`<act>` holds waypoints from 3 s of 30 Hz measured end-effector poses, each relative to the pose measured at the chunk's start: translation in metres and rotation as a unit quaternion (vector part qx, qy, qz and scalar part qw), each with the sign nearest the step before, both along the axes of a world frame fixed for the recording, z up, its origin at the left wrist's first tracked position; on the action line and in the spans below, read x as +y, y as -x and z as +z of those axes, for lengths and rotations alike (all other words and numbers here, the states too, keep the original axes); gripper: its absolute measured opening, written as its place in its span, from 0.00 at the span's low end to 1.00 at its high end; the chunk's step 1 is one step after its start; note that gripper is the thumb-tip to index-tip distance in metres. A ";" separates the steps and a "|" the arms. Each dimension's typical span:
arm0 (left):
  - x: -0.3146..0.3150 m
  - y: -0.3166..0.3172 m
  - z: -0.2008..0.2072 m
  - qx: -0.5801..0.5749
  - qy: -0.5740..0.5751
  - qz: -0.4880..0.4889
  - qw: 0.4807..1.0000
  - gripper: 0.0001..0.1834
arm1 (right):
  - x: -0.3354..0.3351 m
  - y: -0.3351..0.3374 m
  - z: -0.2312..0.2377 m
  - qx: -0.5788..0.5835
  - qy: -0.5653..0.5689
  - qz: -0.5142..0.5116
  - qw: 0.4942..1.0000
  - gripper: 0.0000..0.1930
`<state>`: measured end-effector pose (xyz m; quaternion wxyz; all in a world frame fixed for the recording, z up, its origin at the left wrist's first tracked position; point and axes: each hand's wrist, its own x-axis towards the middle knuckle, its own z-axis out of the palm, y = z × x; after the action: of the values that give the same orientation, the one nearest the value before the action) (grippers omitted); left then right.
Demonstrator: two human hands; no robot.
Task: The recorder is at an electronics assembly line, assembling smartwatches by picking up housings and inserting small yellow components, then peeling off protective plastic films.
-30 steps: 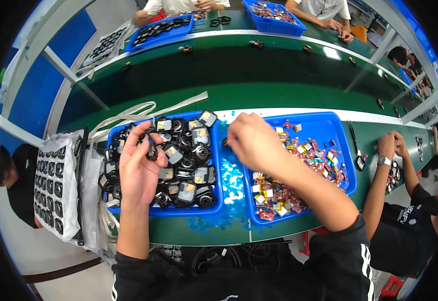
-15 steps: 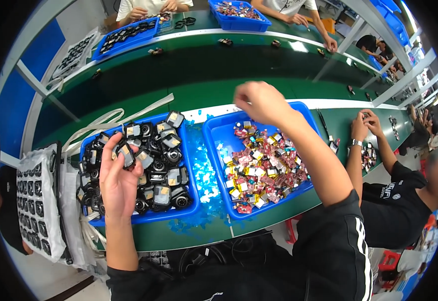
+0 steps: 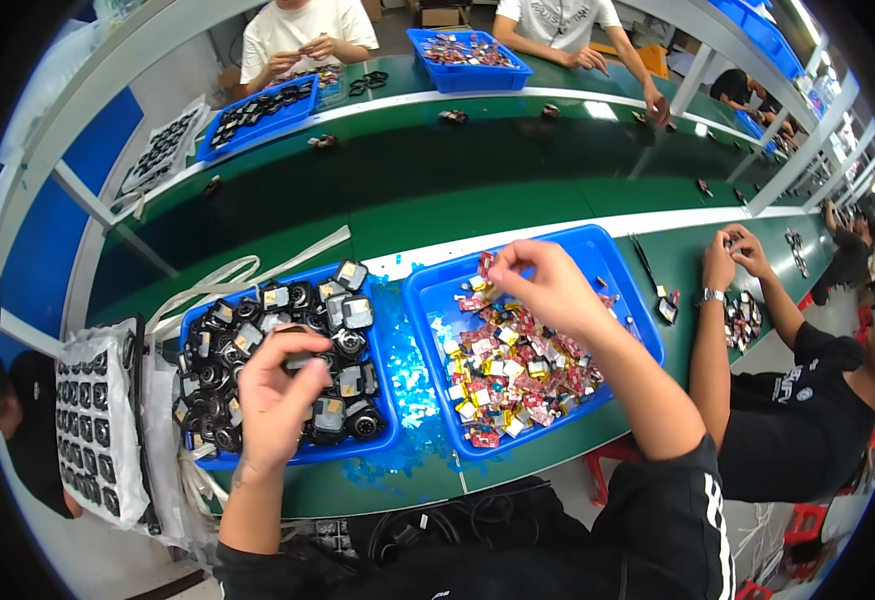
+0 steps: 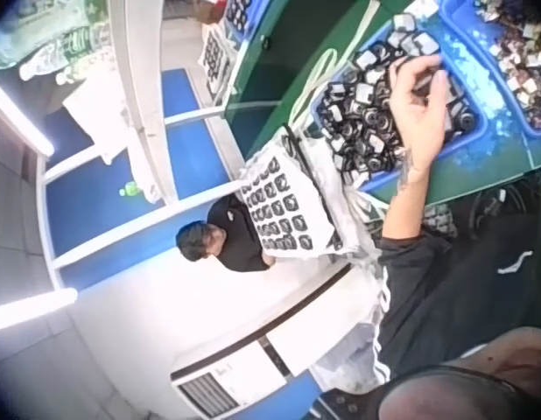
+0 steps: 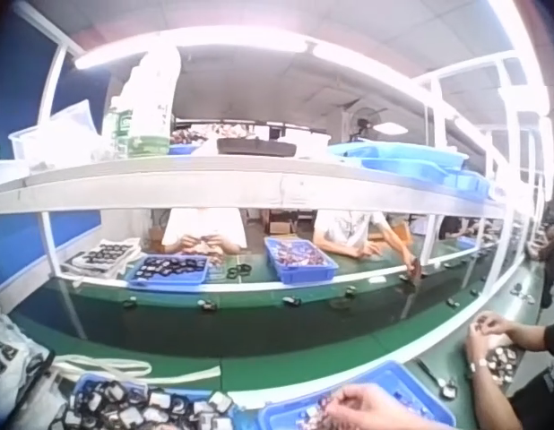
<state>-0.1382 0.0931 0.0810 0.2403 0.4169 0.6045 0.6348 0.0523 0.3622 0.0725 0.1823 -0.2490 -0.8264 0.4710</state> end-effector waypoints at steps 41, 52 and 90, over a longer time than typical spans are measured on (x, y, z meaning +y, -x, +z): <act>0.014 -0.026 -0.023 0.125 0.013 -0.093 0.988 0.08 | -0.114 0.005 0.017 0.041 0.245 0.127 0.960 0.06; 0.012 -0.024 -0.024 0.184 -0.035 -0.045 0.981 0.09 | -0.123 0.014 0.009 0.089 0.294 0.103 0.946 0.07; 0.014 -0.030 -0.027 -0.188 -0.001 -0.087 0.978 0.28 | -0.117 0.032 -0.004 0.227 -0.022 -0.037 0.973 0.06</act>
<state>-0.1085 0.1074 0.0543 0.4036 0.3412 0.5096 0.6790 0.0204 0.2449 0.0680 0.3880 -0.1613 -0.7640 0.4896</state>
